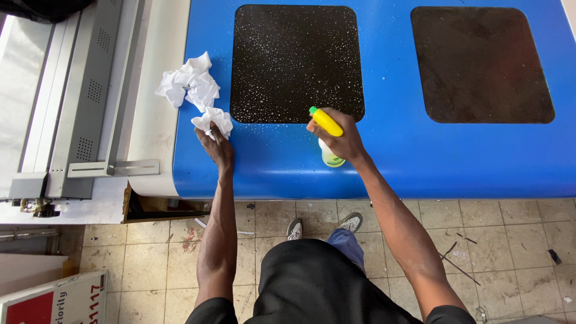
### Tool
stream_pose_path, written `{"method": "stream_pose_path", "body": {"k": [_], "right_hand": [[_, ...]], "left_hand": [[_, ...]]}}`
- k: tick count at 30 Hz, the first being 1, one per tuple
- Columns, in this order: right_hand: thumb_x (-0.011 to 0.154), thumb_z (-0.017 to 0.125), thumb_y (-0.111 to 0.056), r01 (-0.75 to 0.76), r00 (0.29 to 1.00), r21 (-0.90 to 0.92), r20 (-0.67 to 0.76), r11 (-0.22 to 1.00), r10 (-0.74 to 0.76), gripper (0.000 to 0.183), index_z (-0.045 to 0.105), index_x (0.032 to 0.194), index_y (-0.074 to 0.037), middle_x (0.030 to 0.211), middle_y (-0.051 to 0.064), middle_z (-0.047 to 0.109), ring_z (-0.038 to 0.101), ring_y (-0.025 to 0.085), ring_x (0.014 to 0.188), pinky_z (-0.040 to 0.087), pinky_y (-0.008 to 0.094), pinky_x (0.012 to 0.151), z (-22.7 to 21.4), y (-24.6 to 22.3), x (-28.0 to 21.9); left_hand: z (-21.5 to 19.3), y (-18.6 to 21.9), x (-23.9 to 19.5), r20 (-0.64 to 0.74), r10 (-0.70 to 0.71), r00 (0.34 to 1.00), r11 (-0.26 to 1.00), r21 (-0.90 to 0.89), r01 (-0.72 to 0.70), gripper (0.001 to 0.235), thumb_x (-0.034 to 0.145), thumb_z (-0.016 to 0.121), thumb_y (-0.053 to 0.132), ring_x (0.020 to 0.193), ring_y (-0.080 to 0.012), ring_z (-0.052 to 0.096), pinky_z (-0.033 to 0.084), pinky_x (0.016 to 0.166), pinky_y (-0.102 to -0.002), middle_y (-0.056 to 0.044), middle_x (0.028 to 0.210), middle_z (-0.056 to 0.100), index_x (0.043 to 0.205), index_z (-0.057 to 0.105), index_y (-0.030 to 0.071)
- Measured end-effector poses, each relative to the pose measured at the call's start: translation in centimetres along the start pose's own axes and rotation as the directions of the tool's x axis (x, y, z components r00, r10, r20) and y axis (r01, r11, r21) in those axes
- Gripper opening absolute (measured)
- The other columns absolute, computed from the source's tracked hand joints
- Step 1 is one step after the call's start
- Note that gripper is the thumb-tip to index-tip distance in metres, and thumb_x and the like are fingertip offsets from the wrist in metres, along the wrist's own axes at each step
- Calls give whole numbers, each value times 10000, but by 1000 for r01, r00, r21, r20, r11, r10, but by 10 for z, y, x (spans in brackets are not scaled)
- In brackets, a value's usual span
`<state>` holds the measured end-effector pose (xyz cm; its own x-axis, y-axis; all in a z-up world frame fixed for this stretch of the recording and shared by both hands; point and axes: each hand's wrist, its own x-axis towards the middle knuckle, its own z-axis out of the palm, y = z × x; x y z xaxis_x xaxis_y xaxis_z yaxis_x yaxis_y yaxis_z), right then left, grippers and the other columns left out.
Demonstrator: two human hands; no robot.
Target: The person sprays a cleaning solution onto a blue surface with two dark rectangular panels and wipes it with a white cloth. The person repeatedly sprays and wipes the surface, focusing on the panels and the surrounding blue area.
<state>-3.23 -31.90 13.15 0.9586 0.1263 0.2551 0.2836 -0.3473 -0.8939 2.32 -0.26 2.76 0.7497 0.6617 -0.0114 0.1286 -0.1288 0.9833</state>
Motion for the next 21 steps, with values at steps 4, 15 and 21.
{"method": "stream_pose_path", "body": {"k": [4,15,21], "right_hand": [[1085,842,-389,76,997,-115,12,990,-75,353,803,1186,-53,899,136,769,772,283,830,625,421,770,18,10,2],[1122,827,-259,-20,933,118,-356,993,61,185,802,1141,-77,889,81,800,779,138,888,634,336,896,-45,42,-14],[1166,844,-183,-51,898,-40,-440,998,28,171,784,1125,-29,913,107,779,789,170,961,633,332,977,-150,57,-29]], "left_hand": [[-1,1,-2,2,0,1000,1000,8,0,1013,1210,531,759,1710,-534,245,232,1425,-672,-367,1828,264,1813,236,0],[-1,-3,5,0,1,1000,1000,-16,-1,994,1222,558,709,1728,-499,228,236,1445,-628,-346,1849,221,1823,190,8],[9,-10,9,-26,196,980,978,-60,-198,701,1277,627,339,1648,-608,302,265,1394,-679,-457,1740,330,1747,329,-88]]}}
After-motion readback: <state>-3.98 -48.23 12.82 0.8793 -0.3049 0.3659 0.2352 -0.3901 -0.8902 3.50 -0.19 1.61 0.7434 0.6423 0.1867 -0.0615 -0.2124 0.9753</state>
